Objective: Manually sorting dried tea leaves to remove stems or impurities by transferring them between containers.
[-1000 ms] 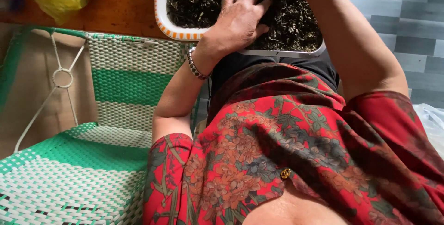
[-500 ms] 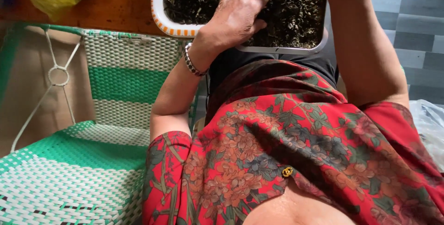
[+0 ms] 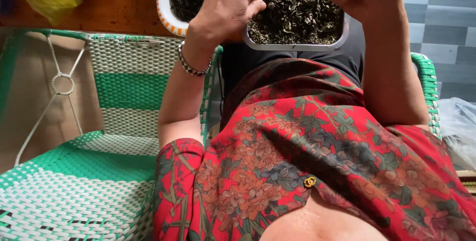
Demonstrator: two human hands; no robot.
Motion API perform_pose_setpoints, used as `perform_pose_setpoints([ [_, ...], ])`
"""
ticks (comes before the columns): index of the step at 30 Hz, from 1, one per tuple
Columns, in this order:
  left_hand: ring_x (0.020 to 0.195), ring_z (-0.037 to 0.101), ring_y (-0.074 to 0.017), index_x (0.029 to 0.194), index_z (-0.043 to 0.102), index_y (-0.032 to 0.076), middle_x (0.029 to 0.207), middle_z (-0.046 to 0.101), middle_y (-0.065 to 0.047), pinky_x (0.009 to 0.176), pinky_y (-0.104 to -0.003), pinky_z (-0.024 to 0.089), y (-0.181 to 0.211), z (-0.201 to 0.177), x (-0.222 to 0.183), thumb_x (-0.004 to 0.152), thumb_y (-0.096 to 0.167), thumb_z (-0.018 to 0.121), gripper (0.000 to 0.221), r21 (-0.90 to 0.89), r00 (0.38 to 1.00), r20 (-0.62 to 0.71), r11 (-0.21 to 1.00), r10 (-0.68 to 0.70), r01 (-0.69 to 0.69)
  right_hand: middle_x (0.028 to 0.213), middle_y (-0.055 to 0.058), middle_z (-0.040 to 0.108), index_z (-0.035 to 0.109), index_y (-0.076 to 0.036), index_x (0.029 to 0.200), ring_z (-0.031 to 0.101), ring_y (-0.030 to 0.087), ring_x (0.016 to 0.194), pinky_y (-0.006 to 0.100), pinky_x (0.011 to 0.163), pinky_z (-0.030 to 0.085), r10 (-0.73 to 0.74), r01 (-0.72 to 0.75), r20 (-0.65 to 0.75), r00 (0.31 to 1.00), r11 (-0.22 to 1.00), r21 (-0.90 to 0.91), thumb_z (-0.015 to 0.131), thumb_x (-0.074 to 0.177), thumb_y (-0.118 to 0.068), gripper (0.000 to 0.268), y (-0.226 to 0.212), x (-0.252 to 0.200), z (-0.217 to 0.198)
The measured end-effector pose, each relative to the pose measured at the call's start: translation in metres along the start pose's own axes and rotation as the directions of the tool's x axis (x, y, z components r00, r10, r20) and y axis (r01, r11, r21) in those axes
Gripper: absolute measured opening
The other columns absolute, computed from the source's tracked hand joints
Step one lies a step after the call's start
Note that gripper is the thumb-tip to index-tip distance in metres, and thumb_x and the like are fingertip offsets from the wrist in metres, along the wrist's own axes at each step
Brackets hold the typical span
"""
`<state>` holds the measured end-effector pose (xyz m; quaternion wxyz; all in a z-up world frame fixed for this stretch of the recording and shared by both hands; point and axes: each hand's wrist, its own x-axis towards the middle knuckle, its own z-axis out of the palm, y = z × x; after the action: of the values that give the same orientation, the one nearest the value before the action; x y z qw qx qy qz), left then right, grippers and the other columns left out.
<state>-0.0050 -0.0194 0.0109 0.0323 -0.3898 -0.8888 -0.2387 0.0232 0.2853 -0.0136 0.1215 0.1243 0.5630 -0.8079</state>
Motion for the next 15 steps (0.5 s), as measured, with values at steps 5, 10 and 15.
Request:
perform_pose_setpoints([
  [5, 0.074, 0.073, -0.0198, 0.084, 0.082, 0.017, 0.083, 0.079, 0.000, 0.069, -0.041, 0.055, 0.003, 0.013, 0.002, 0.089, 0.027, 0.085, 0.011, -0.024, 0.995, 0.077, 0.998, -0.058, 0.060, 0.061, 0.005, 0.046, 0.048, -0.011, 0.073, 0.038, 0.013, 0.049, 0.027, 0.046, 0.028, -0.183, 0.139, -0.113, 0.977, 0.939, -0.315, 0.062, 0.089, -0.008, 0.021, 0.024, -0.002, -0.013],
  [10, 0.076, 0.072, -0.0277, 0.093, 0.082, 0.016, 0.084, 0.077, -0.006, 0.067, -0.045, 0.053, 0.003, 0.023, 0.005, 0.088, 0.030, 0.084, 0.015, 0.018, 0.996, 0.083, 0.999, 0.030, -0.032, 0.086, -0.003, 0.066, 0.076, -0.009, 0.101, 0.051, 0.010, 0.077, 0.034, 0.064, 0.037, -0.462, 0.444, 0.330, 0.823, 0.160, -0.882, 0.077, 0.105, -0.010, 0.004, 0.041, 0.012, -0.027],
  [15, 0.079, 0.070, -0.0326, 0.093, 0.079, 0.015, 0.087, 0.074, -0.010, 0.068, -0.048, 0.053, 0.010, 0.028, 0.007, 0.089, 0.032, 0.083, 0.018, 0.056, 0.991, 0.132, 0.998, 0.028, -0.035, 0.075, -0.005, 0.065, 0.076, -0.017, 0.092, 0.050, 0.012, 0.066, 0.038, 0.058, 0.035, -0.426, 0.332, 0.305, 0.852, -0.012, -0.943, 0.083, 0.099, -0.032, 0.018, 0.044, 0.022, -0.013],
])
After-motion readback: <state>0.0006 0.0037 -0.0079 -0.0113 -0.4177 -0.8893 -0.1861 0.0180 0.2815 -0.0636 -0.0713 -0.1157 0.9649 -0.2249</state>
